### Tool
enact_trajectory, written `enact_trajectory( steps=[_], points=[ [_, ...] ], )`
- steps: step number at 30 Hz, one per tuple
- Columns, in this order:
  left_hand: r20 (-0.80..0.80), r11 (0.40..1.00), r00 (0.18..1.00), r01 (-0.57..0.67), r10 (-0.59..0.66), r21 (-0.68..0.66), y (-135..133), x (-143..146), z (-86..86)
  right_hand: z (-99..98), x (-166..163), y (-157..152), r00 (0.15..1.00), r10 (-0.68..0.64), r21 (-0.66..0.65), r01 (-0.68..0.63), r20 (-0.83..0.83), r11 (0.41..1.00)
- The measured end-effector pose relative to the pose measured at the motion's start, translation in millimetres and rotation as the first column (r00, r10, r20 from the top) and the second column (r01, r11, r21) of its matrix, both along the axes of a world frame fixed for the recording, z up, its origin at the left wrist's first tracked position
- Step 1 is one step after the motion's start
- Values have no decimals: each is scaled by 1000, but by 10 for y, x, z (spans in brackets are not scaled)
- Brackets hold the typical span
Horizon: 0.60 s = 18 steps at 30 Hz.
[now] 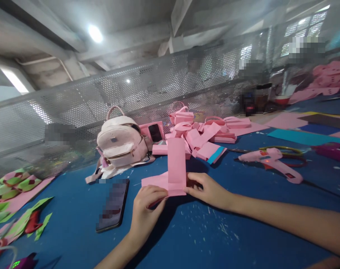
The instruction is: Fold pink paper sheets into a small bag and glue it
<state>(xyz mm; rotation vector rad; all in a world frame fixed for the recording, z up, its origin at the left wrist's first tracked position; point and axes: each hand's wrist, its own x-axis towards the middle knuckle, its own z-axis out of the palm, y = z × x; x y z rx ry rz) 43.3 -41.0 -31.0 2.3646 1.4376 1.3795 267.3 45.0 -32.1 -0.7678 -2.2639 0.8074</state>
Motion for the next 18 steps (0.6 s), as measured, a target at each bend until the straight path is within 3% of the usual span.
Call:
enact_trajectory(
  steps=[18],
  points=[
    [-98,994,995,15,-5,110,10,-7,29,68,2,-21,996,33,-32,-36,-80,999]
  ],
)
